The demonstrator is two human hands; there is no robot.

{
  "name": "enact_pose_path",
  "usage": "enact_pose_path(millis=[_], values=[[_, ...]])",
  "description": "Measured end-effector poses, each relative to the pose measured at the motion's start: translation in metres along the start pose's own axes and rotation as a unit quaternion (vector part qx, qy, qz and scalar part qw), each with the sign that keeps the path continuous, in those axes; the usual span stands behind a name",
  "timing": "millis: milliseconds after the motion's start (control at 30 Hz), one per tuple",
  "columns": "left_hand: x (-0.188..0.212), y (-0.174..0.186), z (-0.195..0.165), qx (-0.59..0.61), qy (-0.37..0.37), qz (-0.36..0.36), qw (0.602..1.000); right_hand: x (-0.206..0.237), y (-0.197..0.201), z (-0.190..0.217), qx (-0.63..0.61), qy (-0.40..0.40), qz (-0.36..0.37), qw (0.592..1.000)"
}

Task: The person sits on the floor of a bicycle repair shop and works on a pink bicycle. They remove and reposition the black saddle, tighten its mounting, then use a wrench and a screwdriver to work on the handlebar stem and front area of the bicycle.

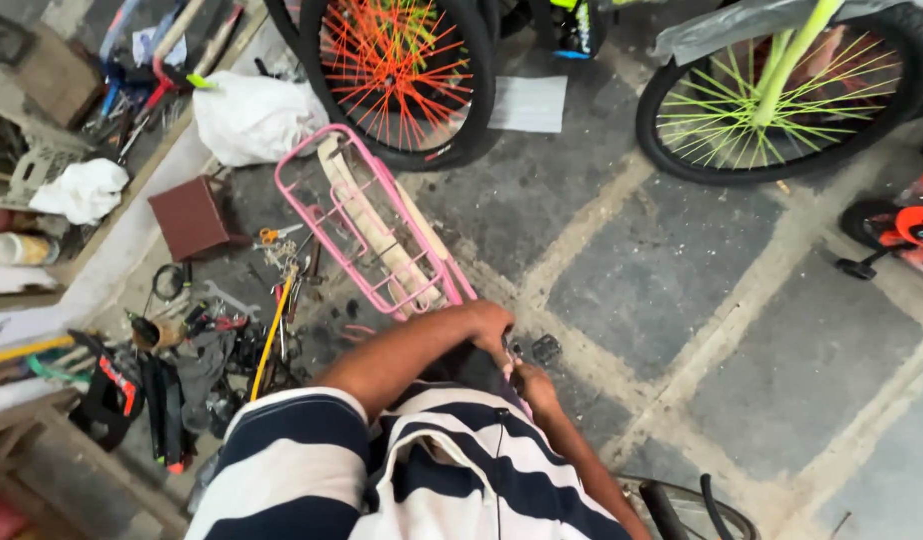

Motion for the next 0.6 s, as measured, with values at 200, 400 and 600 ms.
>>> enact_pose_path(millis=[200,400,600], values=[[0.087,-0.011,0.002,0.066,0.058,-0.218,0.972,-0.009,-0.023,0.032,0.300,0.308,0.021,0.903],[0.119,-0.043,0.022,0.212,0.140,-0.278,0.927,-0.013,-0.014,0.014,0.366,0.316,0.060,0.873],[0.111,-0.060,0.038,0.204,0.208,-0.182,0.939,0.000,0.012,-0.039,0.278,0.173,0.027,0.945]])
Point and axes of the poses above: each hand's wrist, its own x-axis away from the middle knuckle, its own y-axis out of the back of the hand, z = x × y, the point moved 5 cm from there along -x, towards the middle knuckle, and after that the axes turned 5 degrees about -x, right-handed, at the moved point
